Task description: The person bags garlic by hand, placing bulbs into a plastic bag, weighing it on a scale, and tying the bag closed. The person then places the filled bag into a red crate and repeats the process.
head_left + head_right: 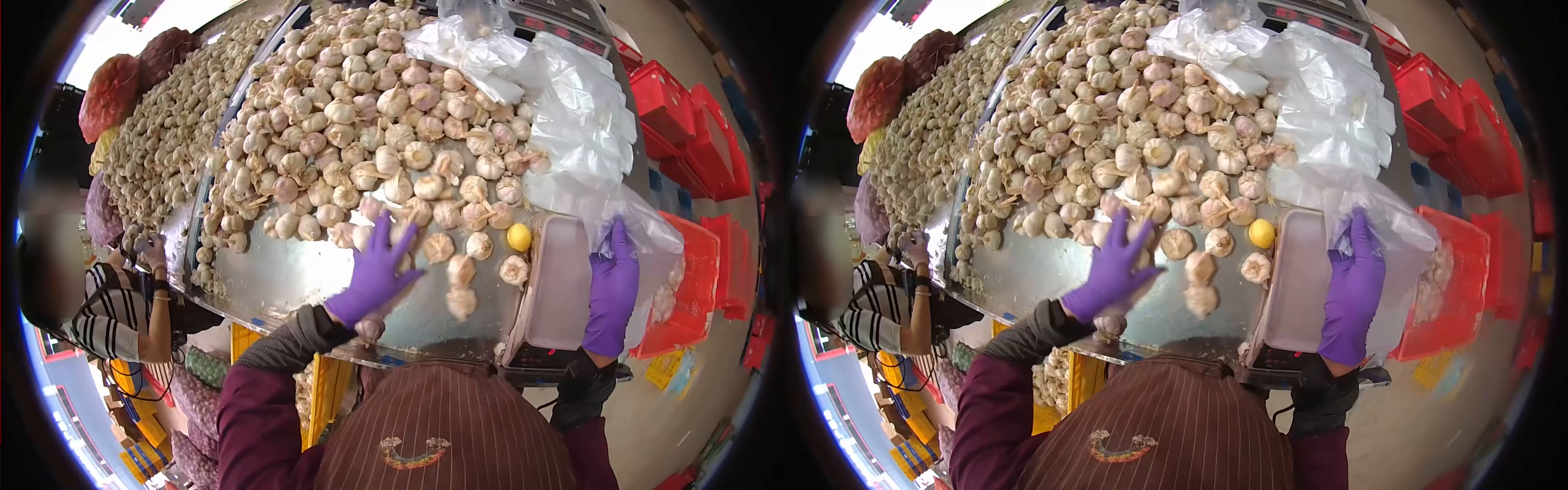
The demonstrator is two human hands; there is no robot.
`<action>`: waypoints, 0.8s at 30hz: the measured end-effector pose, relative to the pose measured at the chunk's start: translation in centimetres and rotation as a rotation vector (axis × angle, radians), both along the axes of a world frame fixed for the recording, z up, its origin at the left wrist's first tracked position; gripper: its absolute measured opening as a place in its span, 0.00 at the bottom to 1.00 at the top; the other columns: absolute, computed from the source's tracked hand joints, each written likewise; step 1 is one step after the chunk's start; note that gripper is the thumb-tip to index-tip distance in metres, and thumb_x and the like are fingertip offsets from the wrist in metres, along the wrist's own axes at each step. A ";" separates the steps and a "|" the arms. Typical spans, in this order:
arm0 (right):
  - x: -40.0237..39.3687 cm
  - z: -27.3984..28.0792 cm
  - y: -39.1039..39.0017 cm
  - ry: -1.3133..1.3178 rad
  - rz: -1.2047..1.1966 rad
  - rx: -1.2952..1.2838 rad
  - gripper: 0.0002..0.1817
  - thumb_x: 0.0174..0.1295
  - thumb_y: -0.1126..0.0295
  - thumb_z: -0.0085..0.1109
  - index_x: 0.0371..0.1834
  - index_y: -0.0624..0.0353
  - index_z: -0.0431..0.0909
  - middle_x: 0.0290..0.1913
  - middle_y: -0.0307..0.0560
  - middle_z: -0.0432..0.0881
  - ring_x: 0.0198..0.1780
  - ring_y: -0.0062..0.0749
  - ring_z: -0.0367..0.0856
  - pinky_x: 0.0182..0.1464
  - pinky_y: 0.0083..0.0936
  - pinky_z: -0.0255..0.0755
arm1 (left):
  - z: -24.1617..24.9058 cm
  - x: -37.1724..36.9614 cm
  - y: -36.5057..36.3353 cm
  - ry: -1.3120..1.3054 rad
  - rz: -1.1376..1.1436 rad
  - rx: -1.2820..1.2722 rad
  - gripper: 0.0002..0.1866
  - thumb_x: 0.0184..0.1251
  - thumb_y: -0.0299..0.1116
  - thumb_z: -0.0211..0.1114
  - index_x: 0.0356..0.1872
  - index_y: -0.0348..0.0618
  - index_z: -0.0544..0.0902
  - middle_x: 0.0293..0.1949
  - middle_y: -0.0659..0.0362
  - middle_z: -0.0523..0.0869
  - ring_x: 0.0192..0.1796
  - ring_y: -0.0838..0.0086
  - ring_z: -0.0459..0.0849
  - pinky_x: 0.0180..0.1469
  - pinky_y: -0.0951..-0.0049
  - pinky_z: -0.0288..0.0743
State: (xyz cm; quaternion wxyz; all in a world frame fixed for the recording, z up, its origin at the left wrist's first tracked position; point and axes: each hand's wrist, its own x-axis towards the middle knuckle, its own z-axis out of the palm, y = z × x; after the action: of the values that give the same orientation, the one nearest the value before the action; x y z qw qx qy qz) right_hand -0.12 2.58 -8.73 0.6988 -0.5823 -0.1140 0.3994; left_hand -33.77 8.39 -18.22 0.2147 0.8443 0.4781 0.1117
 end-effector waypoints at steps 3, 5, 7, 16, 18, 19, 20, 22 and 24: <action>-2.9 2.6 -0.4 -0.079 0.142 -0.236 0.15 0.63 0.67 0.53 0.50 0.63 0.74 0.42 0.40 0.77 0.42 0.16 0.73 0.42 0.15 0.69 | 5.1 1.9 2.7 0.357 0.159 0.297 0.43 0.46 0.57 0.67 0.63 0.46 0.63 0.66 0.42 0.54 0.65 0.44 0.56 0.56 0.44 0.60; -6.1 1.9 -0.4 -0.057 0.377 -0.278 0.14 0.61 0.66 0.56 0.46 0.62 0.75 0.37 0.37 0.78 0.36 0.14 0.73 0.37 0.13 0.67 | 8.1 4.6 1.9 -0.223 0.062 0.107 0.42 0.43 0.52 0.72 0.60 0.44 0.67 0.61 0.45 0.62 0.62 0.52 0.61 0.57 0.54 0.62; -9.9 1.3 0.1 0.092 0.426 -0.142 0.12 0.55 0.65 0.62 0.35 0.63 0.80 0.27 0.37 0.79 0.28 0.18 0.74 0.36 0.17 0.68 | 9.9 8.2 -0.9 -0.767 0.104 -0.689 0.32 0.50 0.43 0.70 0.56 0.42 0.69 0.48 0.53 0.74 0.50 0.67 0.73 0.53 0.67 0.68; -6.4 -2.2 0.5 -0.700 0.375 -0.304 0.09 0.49 0.70 0.66 0.25 0.59 0.74 0.17 0.33 0.71 0.20 0.18 0.70 0.20 0.19 0.64 | 7.9 1.0 2.2 -2.105 0.307 -1.475 0.07 0.69 0.31 0.49 0.36 0.41 0.73 0.26 0.64 0.76 0.22 0.81 0.72 0.26 0.81 0.69; -4.8 -2.9 0.0 -0.774 0.337 -0.381 0.09 0.47 0.71 0.66 0.29 0.59 0.75 0.23 0.37 0.73 0.25 0.22 0.72 0.25 0.23 0.67 | 11.0 1.4 3.3 -1.615 0.918 -0.623 0.06 0.68 0.31 0.50 0.34 0.42 0.72 0.22 0.67 0.73 0.19 0.85 0.68 0.20 0.84 0.63; -4.9 -2.0 0.2 -0.843 0.298 -0.462 0.11 0.45 0.73 0.66 0.32 0.58 0.75 0.28 0.42 0.76 0.31 0.26 0.75 0.31 0.26 0.69 | 11.2 1.0 2.7 -1.402 0.717 -0.406 0.04 0.67 0.30 0.51 0.35 0.42 0.72 0.23 0.67 0.73 0.21 0.87 0.67 0.22 0.85 0.62; -6.0 -1.1 0.1 -1.255 0.148 -0.301 0.14 0.46 0.74 0.63 0.37 0.57 0.74 0.37 0.46 0.75 0.39 0.33 0.74 0.40 0.33 0.67 | 11.8 1.2 2.3 -1.410 0.712 -0.398 0.04 0.67 0.30 0.51 0.35 0.42 0.72 0.23 0.67 0.73 0.21 0.87 0.67 0.22 0.85 0.62; -10.9 4.6 -0.3 -1.682 0.084 0.039 0.23 0.47 0.73 0.55 0.51 0.54 0.69 0.58 0.53 0.64 0.58 0.50 0.63 0.60 0.45 0.52 | 13.1 2.8 0.8 -0.950 0.464 -0.119 0.02 0.66 0.28 0.52 0.36 0.43 0.71 0.23 0.68 0.72 0.23 0.87 0.68 0.24 0.85 0.62; -13.5 5.2 1.2 -1.827 0.093 0.114 0.23 0.46 0.73 0.53 0.50 0.55 0.70 0.53 0.52 0.69 0.54 0.46 0.67 0.57 0.44 0.56 | 12.9 4.9 -0.9 -1.024 0.214 -0.028 0.12 0.55 0.21 0.61 0.40 0.43 0.73 0.22 0.69 0.70 0.24 0.87 0.67 0.24 0.83 0.61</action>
State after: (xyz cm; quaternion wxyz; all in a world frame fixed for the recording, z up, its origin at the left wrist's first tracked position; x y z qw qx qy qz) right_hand -13.61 3.83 -3.56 0.3480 -0.6312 -0.6653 -0.1947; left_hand -28.90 7.50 -5.29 0.4196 0.6251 0.3968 0.5251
